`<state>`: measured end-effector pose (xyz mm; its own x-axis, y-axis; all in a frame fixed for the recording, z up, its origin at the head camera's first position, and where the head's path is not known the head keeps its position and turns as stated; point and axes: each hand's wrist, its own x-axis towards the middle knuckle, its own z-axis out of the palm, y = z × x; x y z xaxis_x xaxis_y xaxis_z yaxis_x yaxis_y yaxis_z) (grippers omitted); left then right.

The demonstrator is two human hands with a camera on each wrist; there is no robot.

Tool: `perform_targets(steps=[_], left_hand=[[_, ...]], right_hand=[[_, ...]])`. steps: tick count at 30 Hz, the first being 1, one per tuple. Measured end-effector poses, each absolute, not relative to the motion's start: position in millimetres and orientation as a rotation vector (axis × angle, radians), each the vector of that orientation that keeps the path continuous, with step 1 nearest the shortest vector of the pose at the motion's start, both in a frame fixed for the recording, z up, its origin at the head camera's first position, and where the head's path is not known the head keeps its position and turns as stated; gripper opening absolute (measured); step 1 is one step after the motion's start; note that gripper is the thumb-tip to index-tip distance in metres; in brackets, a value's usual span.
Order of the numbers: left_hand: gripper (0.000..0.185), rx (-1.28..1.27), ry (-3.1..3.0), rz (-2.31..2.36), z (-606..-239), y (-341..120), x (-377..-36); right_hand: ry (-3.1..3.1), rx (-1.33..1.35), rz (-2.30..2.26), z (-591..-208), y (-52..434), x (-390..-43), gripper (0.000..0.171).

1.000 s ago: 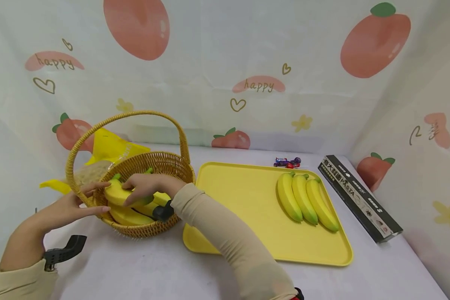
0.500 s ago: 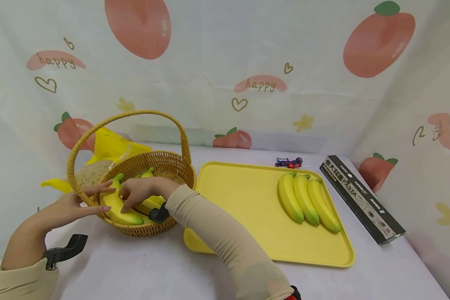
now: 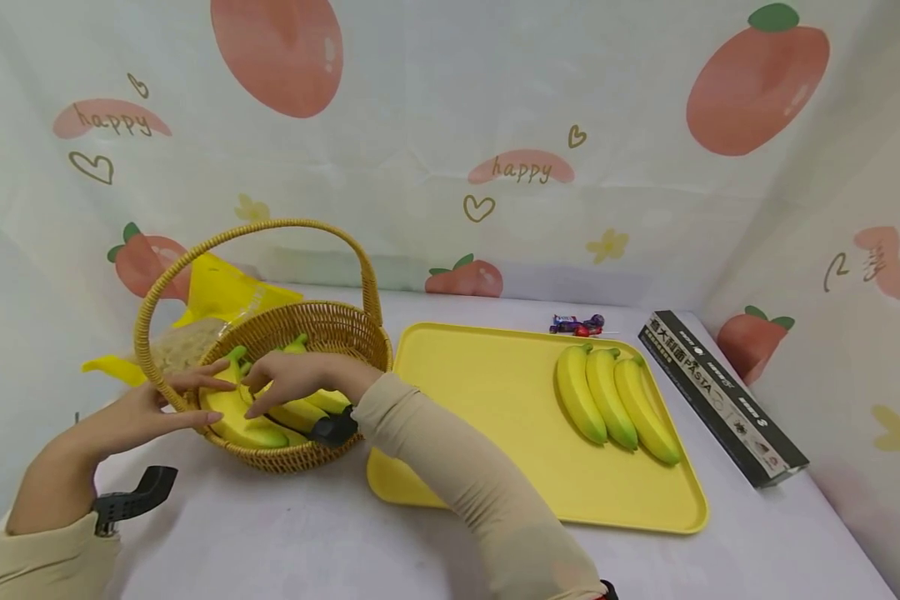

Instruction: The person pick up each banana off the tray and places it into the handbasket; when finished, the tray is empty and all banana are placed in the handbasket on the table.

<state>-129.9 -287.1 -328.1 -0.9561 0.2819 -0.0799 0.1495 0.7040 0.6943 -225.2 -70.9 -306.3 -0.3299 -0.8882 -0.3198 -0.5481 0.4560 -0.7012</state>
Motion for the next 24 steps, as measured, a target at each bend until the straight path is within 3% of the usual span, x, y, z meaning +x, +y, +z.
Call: perform_targets(steps=[24], left_hand=[[0.038,0.467,2.764,1.122,-335,-284,-133]], right_hand=[[2.121,-1.132,-1.030,-308,54,-218,0.055]])
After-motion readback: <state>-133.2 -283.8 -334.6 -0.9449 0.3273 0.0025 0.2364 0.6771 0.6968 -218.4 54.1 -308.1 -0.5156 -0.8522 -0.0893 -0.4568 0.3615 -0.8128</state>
